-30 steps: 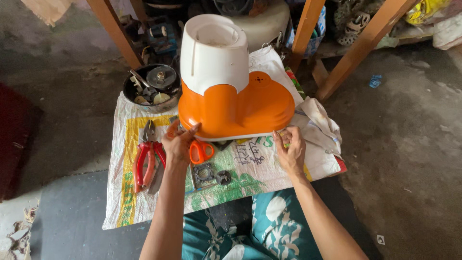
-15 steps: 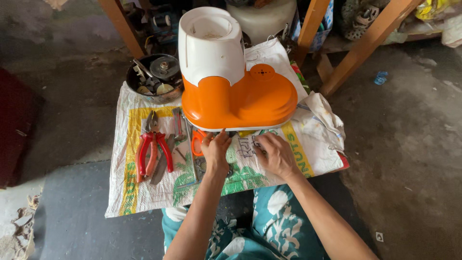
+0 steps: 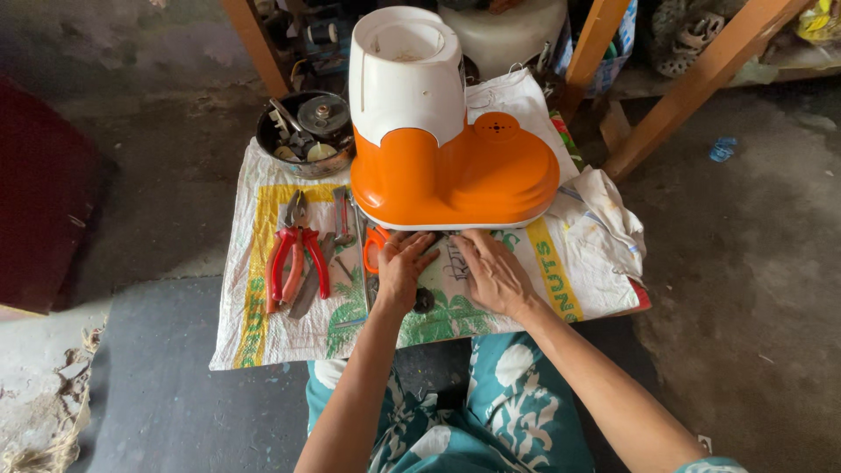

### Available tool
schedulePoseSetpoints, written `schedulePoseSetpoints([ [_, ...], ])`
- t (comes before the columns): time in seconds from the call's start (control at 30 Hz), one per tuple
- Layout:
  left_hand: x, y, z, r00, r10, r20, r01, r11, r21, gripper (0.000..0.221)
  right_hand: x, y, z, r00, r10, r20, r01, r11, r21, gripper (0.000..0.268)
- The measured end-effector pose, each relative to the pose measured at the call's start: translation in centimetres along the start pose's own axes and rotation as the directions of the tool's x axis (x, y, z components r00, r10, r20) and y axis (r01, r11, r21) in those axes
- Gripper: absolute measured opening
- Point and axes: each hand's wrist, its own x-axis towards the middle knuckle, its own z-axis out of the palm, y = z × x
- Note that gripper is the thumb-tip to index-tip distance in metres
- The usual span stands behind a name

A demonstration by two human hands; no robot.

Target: The person disassembles the housing of an orange and white mixer grinder, fits the internal motor components into the orange plastic shell, secures the white base plate, and tightens screws on the bottom and inside using a yellow-handled screwdriver.

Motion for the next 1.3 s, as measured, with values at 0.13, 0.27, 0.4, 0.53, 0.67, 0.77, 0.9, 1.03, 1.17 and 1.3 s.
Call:
schedulePoseSetpoints([
  [0.13, -0.8, -0.3, 0.3, 0.994, 0.090, 0.057, -0.095, 0.991, 0.091, 0.048, -0.2, 0.0, 0.0, 0.999, 0.028, -0.028, -0.027, 0.999, 0.037, 0.064],
  [0.27, -0.7, -0.4, 0.4, 0.993, 0.107, 0.049, -0.112, 0.987, 0.111, 0.051, 0.0, -0.1, -0.1, 0.995, 0.005, -0.098, -0.004, 1.000, 0.011, 0.051],
  [0.4, -0.7, -0.3, 0.7, 0.991, 0.121, 0.050, -0.126, 0.984, 0.124, 0.051, 0.0, -0.4, -0.2, 0.991, -0.022, -0.131, 0.022, 1.000, 0.001, 0.047],
  [0.53, -0.6, -0.3, 0.6, 0.992, 0.115, 0.057, -0.122, 0.984, 0.131, 0.048, -0.2, -0.4, 0.0, 0.981, -0.053, -0.185, 0.055, 0.998, 0.003, 0.046],
  [0.67, -0.7, -0.2, 0.5, 0.992, 0.110, 0.063, -0.117, 0.986, 0.117, 0.047, -0.1, -0.4, 0.2, 0.977, -0.093, -0.190, 0.086, 0.995, -0.040, 0.044],
  [0.77, -0.6, -0.3, 0.4, 0.993, 0.101, 0.064, -0.108, 0.988, 0.107, 0.045, 0.1, -0.2, 0.3, 0.979, -0.093, -0.183, 0.080, 0.994, -0.076, 0.049],
  [0.9, -0.6, -0.3, 0.1, 0.995, 0.077, 0.059, -0.081, 0.995, 0.061, 0.044, 0.3, -0.5, 0.2, 0.987, -0.037, -0.159, 0.028, 0.998, -0.063, 0.046],
  [1.03, -0.1, 0.0, -0.3, 0.996, 0.041, 0.079, -0.045, 0.998, 0.043, 0.045, 0.3, -0.8, -0.2, 0.988, -0.005, -0.157, 0.001, 1.000, -0.023, 0.040],
  [1.17, -0.5, 0.3, 0.2, 0.997, 0.018, 0.071, -0.021, 0.999, 0.046, 0.046, 0.8, -0.5, -0.4, 0.989, -0.009, -0.146, 0.005, 1.000, -0.026, 0.041],
  [1.3, -0.6, 0.7, 0.4, 0.999, -0.005, 0.052, 0.002, 0.999, 0.047, 0.047, 1.1, -0.2, -0.3, 0.993, 0.013, -0.116, -0.014, 1.000, -0.010, 0.042],
])
